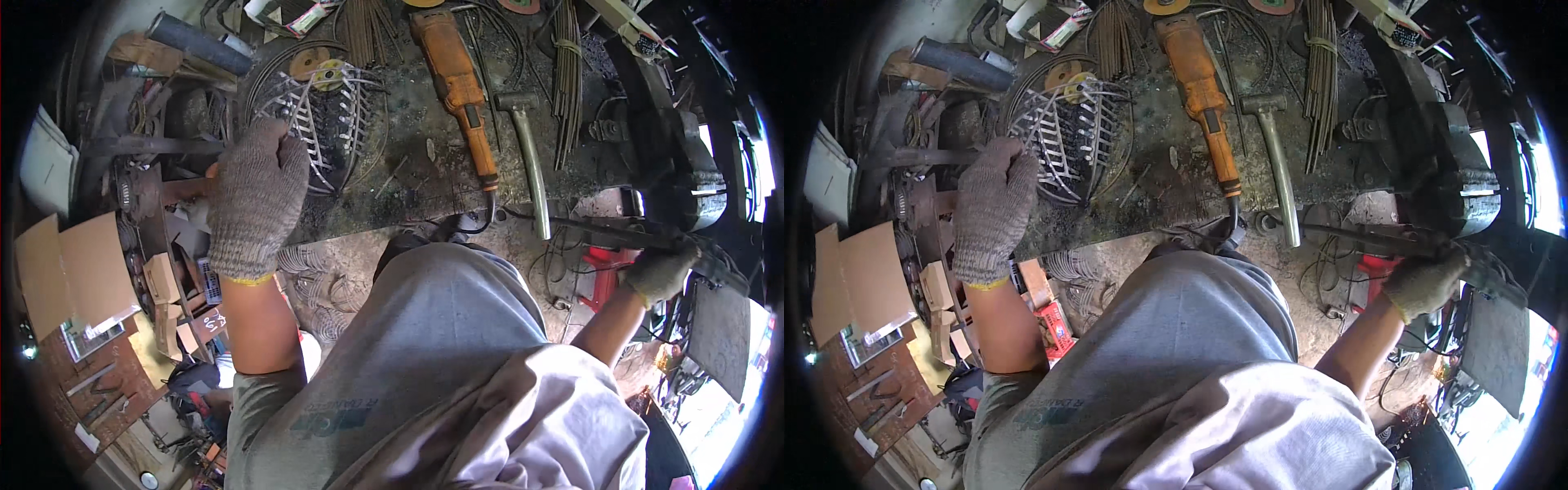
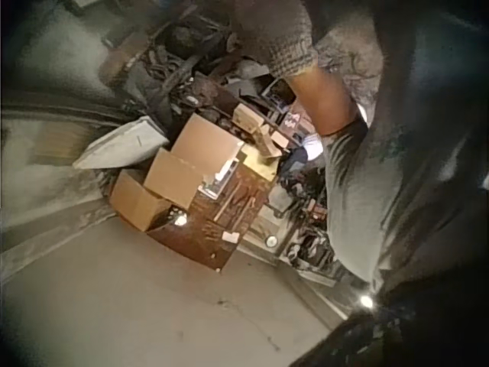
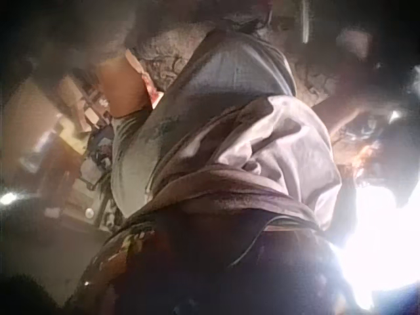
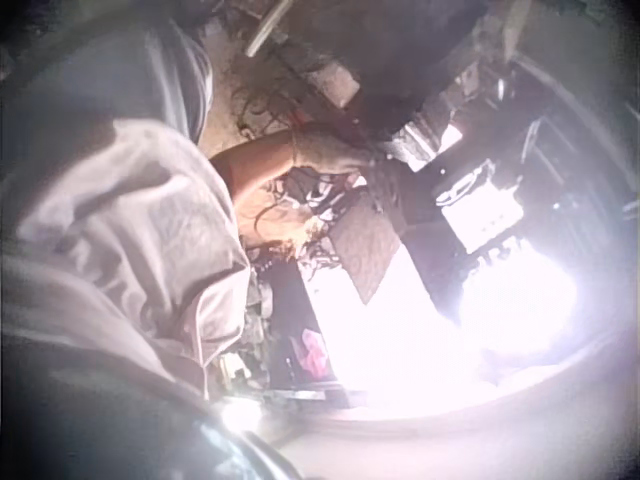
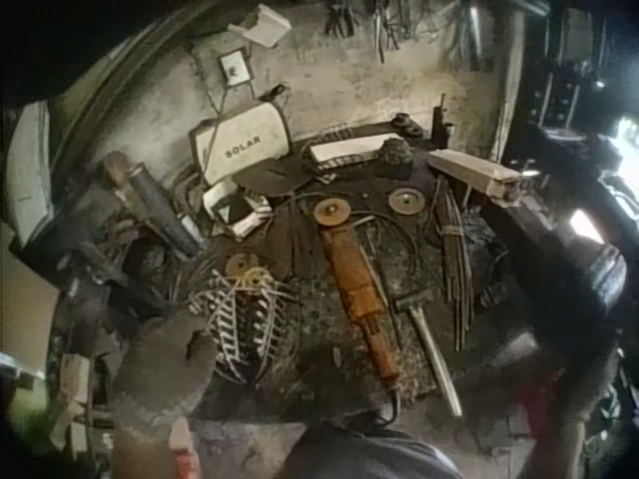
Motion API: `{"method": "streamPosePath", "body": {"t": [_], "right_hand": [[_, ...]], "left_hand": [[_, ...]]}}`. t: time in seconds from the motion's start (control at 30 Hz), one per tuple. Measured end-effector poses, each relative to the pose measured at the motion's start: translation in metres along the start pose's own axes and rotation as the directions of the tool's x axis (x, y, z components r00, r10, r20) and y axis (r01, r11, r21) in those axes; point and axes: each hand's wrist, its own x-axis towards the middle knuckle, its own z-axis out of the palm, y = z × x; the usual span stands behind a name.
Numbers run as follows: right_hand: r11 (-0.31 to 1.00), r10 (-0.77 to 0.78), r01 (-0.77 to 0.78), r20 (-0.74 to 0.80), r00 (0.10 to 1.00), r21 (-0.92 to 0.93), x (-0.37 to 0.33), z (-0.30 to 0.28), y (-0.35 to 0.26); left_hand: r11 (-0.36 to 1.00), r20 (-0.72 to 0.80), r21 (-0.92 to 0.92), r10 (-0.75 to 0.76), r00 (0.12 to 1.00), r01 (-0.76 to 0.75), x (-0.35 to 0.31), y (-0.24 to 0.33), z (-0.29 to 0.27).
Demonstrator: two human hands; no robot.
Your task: The person fits curved metal rods into a decorative metal frame, aligns them by hand, and welds the joints together using a welding torch.
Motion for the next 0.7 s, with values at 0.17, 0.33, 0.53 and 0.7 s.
{"method": "streamPosePath", "body": {"t": [0.17, 0.33, 0.53, 0.7], "right_hand": [[0.441, 0.271, -0.350, 0.249, 0.930, 0.827, 0.057, -0.046, -0.026], [0.690, -0.056, -0.215, 0.346, 0.936, 0.692, 0.051, -0.046, -0.110], [0.762, -0.576, 0.311, 0.375, 0.726, 0.568, 0.032, 0.010, -0.190], [0.700, -0.273, -0.395, 0.734, 0.622, 0.595, 0.028, 0.054, -0.202]], "left_hand": [[0.999, 0.018, 0.020, 0.034, 0.999, -0.035, 0.002, -0.002, -0.003], [1.000, -0.007, 0.001, 0.022, 1.000, -0.022, 0.002, 0.003, -0.003], [0.997, -0.036, 0.079, -0.006, 0.999, 0.009, -0.002, 0.008, -0.007], [0.996, -0.101, -0.016, 0.086, 0.991, -0.088, -0.001, -0.010, 0.011]]}}
